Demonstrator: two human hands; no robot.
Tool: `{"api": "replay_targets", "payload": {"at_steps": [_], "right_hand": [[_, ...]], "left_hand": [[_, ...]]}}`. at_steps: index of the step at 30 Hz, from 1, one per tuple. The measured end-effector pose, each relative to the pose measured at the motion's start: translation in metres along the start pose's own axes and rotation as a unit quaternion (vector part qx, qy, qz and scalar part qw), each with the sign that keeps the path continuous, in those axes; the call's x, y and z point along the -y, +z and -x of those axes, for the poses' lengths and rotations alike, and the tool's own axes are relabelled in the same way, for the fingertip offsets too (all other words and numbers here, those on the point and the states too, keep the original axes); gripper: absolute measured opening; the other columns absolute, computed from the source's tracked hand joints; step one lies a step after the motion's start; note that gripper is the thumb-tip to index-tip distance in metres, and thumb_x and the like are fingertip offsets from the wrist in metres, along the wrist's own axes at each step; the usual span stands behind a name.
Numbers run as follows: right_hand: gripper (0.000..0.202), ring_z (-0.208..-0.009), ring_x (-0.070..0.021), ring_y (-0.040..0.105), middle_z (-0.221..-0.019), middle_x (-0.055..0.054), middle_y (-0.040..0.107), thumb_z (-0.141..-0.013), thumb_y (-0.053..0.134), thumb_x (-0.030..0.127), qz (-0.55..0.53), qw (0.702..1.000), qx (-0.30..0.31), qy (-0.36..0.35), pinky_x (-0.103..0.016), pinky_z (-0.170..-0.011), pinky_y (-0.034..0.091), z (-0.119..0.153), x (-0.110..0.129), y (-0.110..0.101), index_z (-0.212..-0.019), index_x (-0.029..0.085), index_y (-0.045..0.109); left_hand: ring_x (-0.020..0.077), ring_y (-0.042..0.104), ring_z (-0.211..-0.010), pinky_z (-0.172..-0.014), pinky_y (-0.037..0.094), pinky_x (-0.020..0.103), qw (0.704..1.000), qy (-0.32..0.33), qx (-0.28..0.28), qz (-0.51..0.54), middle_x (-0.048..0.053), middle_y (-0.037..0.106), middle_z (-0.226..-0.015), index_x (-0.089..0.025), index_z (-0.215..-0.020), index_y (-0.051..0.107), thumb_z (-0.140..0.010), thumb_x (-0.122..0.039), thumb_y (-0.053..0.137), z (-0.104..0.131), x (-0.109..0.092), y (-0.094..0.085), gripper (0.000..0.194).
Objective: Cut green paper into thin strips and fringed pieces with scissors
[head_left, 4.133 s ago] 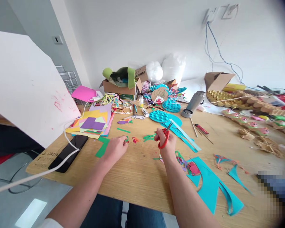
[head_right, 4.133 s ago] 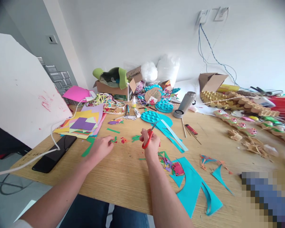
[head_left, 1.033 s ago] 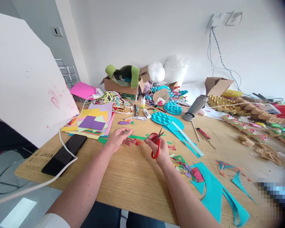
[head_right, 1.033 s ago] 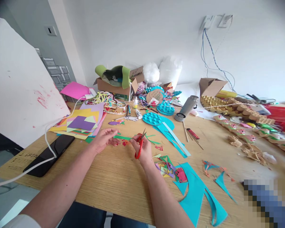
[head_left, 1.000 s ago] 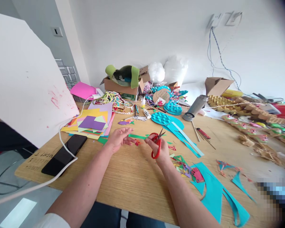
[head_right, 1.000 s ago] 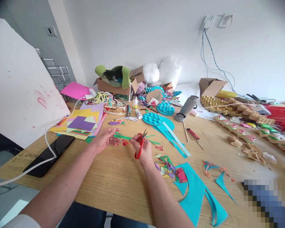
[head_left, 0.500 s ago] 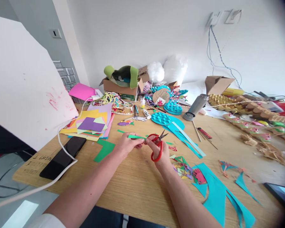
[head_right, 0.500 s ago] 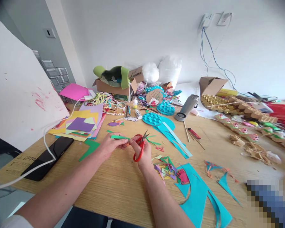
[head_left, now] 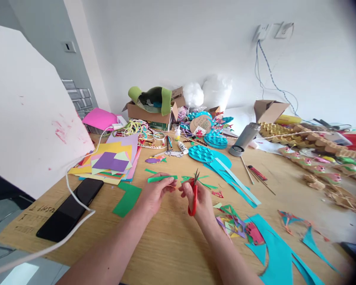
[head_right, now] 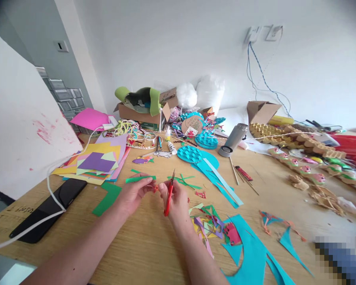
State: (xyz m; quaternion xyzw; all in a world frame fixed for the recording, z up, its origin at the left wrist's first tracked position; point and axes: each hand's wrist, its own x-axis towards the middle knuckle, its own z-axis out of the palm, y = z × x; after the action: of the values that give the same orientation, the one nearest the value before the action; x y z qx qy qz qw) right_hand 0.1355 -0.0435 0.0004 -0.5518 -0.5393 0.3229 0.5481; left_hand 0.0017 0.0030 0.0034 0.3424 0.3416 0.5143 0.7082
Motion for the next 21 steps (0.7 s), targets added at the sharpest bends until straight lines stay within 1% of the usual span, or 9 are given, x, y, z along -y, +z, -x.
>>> {"api": "replay_targets", "payload": {"at_steps": [2,4,6,10,14,17,21], "right_hand": [[0.040,-0.053,-0.0152,0.051,-0.060,-0.001,0.056,-0.081,0.057,0.057,0.016,0.999,0.047,0.019,-0.025,-0.051,0.039,0.004,-0.001,0.002,-0.072,0.018,0.053],[0.042,-0.050,-0.0143,0.050,-0.057,-0.001,0.055,-0.082,0.055,0.057,0.038,0.995,0.087,0.038,-0.024,-0.048,0.037,0.008,-0.004,0.006,-0.067,0.018,0.052],[0.044,-0.047,-0.0134,0.048,-0.053,-0.001,0.054,-0.083,0.055,0.057,0.058,0.991,0.107,0.046,-0.023,-0.046,0.035,0.011,-0.007,0.010,-0.063,0.018,0.051],[0.047,-0.045,-0.0133,0.048,-0.050,-0.001,0.056,-0.084,0.053,0.058,0.066,0.990,0.117,0.047,-0.023,-0.044,0.033,0.015,-0.009,0.015,-0.062,0.017,0.055],[0.050,-0.044,-0.0132,0.049,-0.050,-0.002,0.058,-0.084,0.051,0.060,0.079,0.989,0.116,0.040,-0.023,-0.043,0.032,0.015,-0.006,0.015,-0.061,0.016,0.056],[0.051,-0.044,-0.0132,0.049,-0.049,-0.003,0.058,-0.083,0.052,0.061,0.087,0.989,0.108,0.042,-0.023,-0.043,0.033,0.015,-0.005,0.016,-0.059,0.016,0.055],[0.052,-0.043,-0.0128,0.049,-0.049,-0.003,0.058,-0.084,0.051,0.061,0.091,0.988,0.115,0.054,-0.022,-0.043,0.032,0.015,-0.006,0.016,-0.059,0.016,0.055]], "left_hand": [[0.0143,0.064,-0.068,-0.067,0.050,0.026,0.999,-0.011,0.004,0.052,0.003,0.070,-0.072,-0.015,-0.070,0.067,-0.058,-0.020,0.079,0.000,-0.001,-0.002,0.018],[0.0131,0.064,-0.068,-0.069,0.050,0.026,0.997,-0.018,0.005,0.077,0.003,0.070,-0.071,-0.015,-0.070,0.067,-0.059,-0.019,0.078,0.001,-0.001,-0.001,0.016],[0.0130,0.064,-0.068,-0.069,0.050,0.025,0.996,-0.027,0.004,0.091,0.002,0.070,-0.070,-0.015,-0.068,0.067,-0.058,-0.018,0.078,0.003,0.000,0.001,0.015],[0.0134,0.064,-0.068,-0.069,0.049,0.025,0.992,-0.046,-0.011,0.114,0.002,0.070,-0.069,-0.015,-0.063,0.065,-0.056,-0.016,0.078,0.007,0.003,0.006,0.015],[0.0137,0.064,-0.068,-0.068,0.048,0.025,0.990,-0.052,-0.031,0.124,0.002,0.069,-0.068,-0.015,-0.062,0.065,-0.054,-0.015,0.078,0.009,0.005,0.008,0.015],[0.0140,0.063,-0.068,-0.067,0.048,0.025,0.992,-0.050,-0.031,0.113,0.003,0.068,-0.067,-0.015,-0.062,0.065,-0.055,-0.017,0.077,0.010,0.006,0.008,0.014],[0.0141,0.062,-0.068,-0.067,0.047,0.026,0.992,-0.048,-0.032,0.113,0.003,0.067,-0.068,-0.014,-0.063,0.064,-0.057,-0.018,0.076,0.012,0.007,0.010,0.014]]}}
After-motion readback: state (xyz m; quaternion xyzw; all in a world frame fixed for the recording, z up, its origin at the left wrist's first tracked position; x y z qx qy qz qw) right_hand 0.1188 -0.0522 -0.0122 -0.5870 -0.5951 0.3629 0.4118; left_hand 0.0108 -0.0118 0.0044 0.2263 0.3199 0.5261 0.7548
